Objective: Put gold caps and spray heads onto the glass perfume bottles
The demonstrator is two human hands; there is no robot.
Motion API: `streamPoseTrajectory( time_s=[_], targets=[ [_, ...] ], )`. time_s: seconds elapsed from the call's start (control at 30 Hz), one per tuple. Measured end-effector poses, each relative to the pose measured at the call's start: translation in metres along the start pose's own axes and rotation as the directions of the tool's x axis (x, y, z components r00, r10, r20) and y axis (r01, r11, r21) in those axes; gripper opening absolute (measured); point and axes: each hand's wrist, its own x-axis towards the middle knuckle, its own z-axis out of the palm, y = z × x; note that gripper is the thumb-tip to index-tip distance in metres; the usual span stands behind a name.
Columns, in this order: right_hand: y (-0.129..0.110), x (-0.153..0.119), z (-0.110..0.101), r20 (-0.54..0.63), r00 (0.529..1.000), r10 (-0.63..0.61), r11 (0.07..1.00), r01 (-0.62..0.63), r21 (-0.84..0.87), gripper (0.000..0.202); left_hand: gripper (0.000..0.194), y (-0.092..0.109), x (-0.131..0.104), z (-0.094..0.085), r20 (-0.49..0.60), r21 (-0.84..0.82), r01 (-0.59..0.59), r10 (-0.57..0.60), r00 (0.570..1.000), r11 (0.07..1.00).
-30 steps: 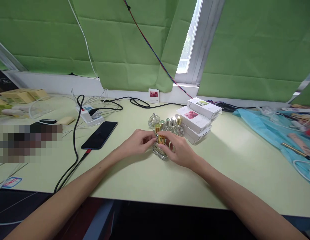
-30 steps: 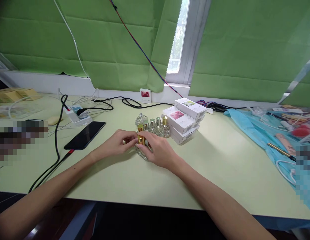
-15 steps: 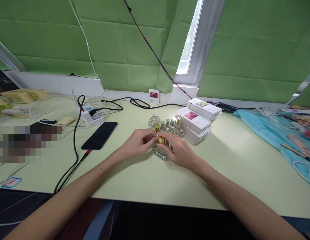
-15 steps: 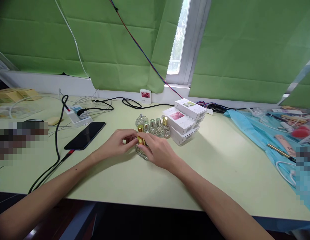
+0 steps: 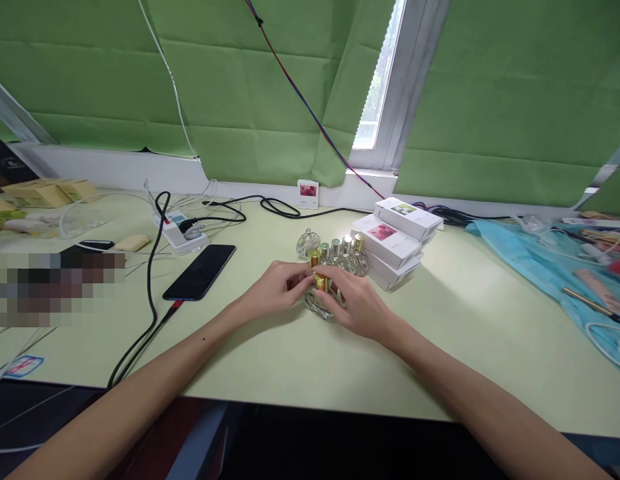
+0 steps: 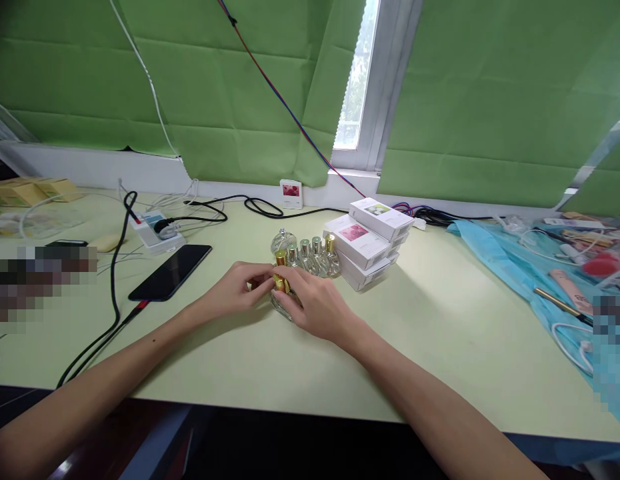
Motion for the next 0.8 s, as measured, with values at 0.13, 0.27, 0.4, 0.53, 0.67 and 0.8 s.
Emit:
streamPoseTrajectory(
  time_s=[0.13, 0.27, 0.4, 0.53, 0.67, 0.8],
  targets=[
    [0.0005, -0.0014, -0.0005, 0.002, 1.000, -0.003, 1.000, 0.003, -0.024, 0.036, 0.028, 0.0007, -0.0002, -0.0002, 0.003, -0.001, 0.002, -0.002, 1.000, 1.000],
    [0.0010, -0.0028, 0.0001, 0.011, 1.000, -0.008, 0.999, 0.008, -0.051, 0.048, 0.028, 0.0011, -0.0004, -0.0008, 0.000, -0.006, 0.003, -0.003, 1.000, 1.000],
    [0.0020, -0.0034, 0.0023, 0.017, 1.000, 0.002, 0.997, 0.000, -0.083, 0.046, 0.029, 0.0015, -0.0001, -0.0006, -0.001, 0.000, 0.004, -0.004, 1.000, 1.000],
    [0.0038, -0.0037, 0.0044, 0.019, 1.000, -0.007, 0.995, 0.009, -0.100, 0.044, 0.031, 0.0003, 0.0003, 0.0003, -0.011, 0.016, -0.005, 0.005, 1.000, 1.000],
    [0.0053, -0.0039, 0.0047, 0.015, 1.000, -0.016, 0.993, 0.017, -0.116, 0.044, 0.032, -0.0015, 0.0001, 0.0008, -0.013, 0.022, -0.002, 0.002, 1.000, 1.000],
    [0.0067, -0.0040, 0.0039, 0.018, 1.000, -0.013, 0.993, 0.015, -0.119, 0.046, 0.031, -0.0020, -0.0001, 0.0012, -0.031, 0.017, -0.003, 0.004, 1.000, 1.000]
  ],
)
